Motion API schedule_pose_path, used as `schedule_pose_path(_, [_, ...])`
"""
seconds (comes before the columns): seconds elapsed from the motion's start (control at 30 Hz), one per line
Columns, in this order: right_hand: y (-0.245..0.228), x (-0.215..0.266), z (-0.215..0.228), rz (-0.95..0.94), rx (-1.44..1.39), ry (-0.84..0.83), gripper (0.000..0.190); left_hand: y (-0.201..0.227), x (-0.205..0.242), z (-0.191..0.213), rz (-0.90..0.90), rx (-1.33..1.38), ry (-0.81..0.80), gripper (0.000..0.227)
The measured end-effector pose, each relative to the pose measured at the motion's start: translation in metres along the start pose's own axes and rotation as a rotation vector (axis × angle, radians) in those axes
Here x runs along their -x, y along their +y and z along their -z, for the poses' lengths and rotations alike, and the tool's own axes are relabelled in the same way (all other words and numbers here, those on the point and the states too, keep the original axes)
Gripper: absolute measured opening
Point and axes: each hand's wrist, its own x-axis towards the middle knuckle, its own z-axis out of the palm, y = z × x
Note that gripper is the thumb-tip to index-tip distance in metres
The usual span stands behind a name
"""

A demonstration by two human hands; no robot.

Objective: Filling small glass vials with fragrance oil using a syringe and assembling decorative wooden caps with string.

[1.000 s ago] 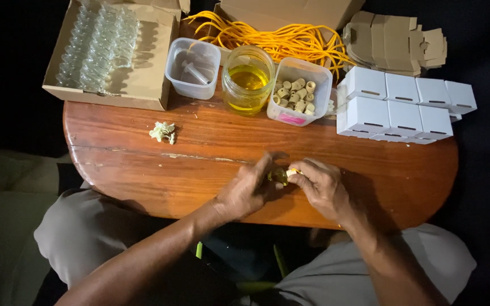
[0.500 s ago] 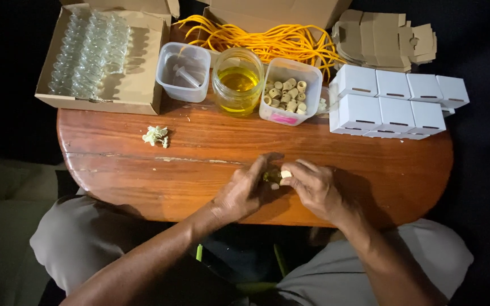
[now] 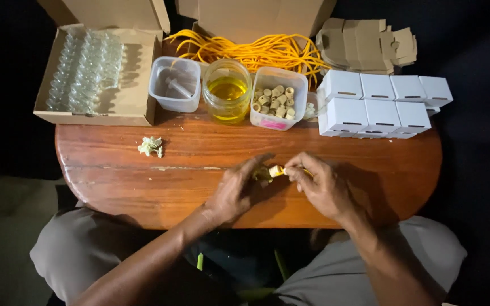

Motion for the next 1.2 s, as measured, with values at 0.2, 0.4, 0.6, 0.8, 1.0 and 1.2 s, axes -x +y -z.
schedule_pose_path(0.2, [-0.03, 0.009, -0.008, 0.053, -0.009, 0.032, 0.014, 0.017, -0.003, 0.0, -0.045, 0.101, -0.012, 0.052])
schedule_pose_path(0.4, [-0.045, 0.013, -0.011, 0.261, 0.083, 0.082, 0.013, 0.02, -0.001, -0.008, -0.155, 0.046, 0.087, 0.02])
schedule_pose_path(0.6, [-0.051, 0.017, -0.001, 0.222, 0.097, 0.107, 0.015, 0.023, -0.004, -0.013, -0.043, 0.316, 0.133, 0.015])
schedule_pose_path(0.8, [-0.055, 0.015, 0.0, 0.159, -0.042, 0.045, 0.016, 0.014, 0.0, -0.021, 0.03, 0.442, 0.102, 0.015])
schedule_pose_path(1.0, [-0.056, 0.018, -0.012, 0.154, 0.052, 0.021, 0.019, 0.007, 0.002, -0.03, 0.262, 0.681, 0.104, 0.019])
schedule_pose_path(1.2, [-0.04, 0.01, -0.009, 0.093, -0.162, 0.03, 0.019, 0.017, -0.003, -0.027, 0.282, 0.792, 0.145, 0.007])
